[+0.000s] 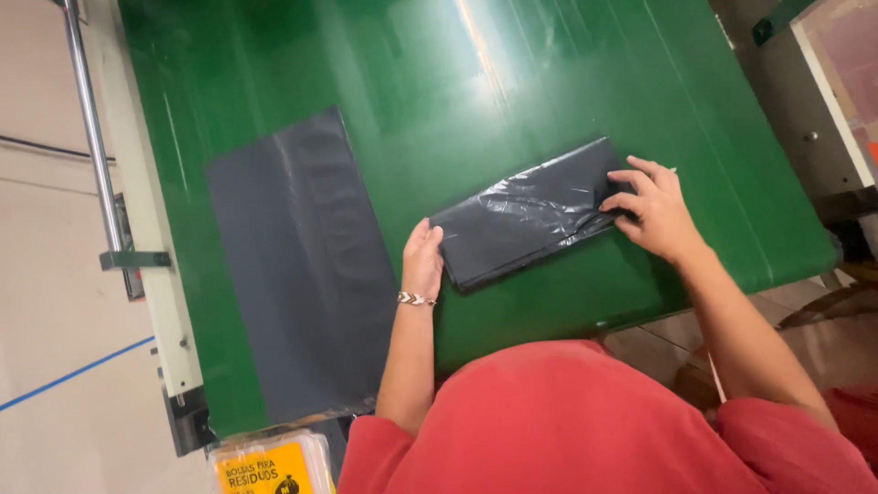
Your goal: Folding plastic bags coming off a conveyor belt and stacking them into a storage bin.
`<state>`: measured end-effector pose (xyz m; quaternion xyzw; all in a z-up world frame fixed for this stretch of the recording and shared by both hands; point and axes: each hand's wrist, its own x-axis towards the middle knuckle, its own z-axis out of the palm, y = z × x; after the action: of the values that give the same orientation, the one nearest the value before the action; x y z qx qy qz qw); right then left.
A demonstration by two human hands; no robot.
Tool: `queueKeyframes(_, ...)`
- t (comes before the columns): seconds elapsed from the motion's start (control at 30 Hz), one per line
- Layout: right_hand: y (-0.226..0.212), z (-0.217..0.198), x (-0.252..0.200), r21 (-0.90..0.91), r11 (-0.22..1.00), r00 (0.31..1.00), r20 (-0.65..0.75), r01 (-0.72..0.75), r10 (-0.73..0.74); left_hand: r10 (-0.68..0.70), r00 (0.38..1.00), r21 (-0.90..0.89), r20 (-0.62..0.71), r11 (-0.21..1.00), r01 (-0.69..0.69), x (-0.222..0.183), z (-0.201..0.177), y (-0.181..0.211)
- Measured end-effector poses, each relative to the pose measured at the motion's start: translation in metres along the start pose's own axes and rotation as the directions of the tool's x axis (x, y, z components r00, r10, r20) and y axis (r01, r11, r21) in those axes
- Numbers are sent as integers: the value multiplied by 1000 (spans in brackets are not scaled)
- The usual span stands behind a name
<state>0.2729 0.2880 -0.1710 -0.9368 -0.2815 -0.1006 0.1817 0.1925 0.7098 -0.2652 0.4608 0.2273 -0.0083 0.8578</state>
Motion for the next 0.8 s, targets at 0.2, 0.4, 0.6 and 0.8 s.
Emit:
queueKeyframes(0.2,-73,-34,56,154,958,966,-128,243,-225,659,632,909,409,-234,-345,-39,113,34)
queueKeyframes(0.4,-119,92,82,76,987,987,-85,145,-138,274,860,882,430,-330,-336,-50,173,12)
queueKeyframes(0.6,-55,32,65,-201,977,998,-5,-64,64,116,910,871,398,-358,-336,-96,122,58)
queueKeyframes(0.8,-76,30,47,-161,977,989,-34,139,-146,150,447,409,882,-715,-567,-83,35,3)
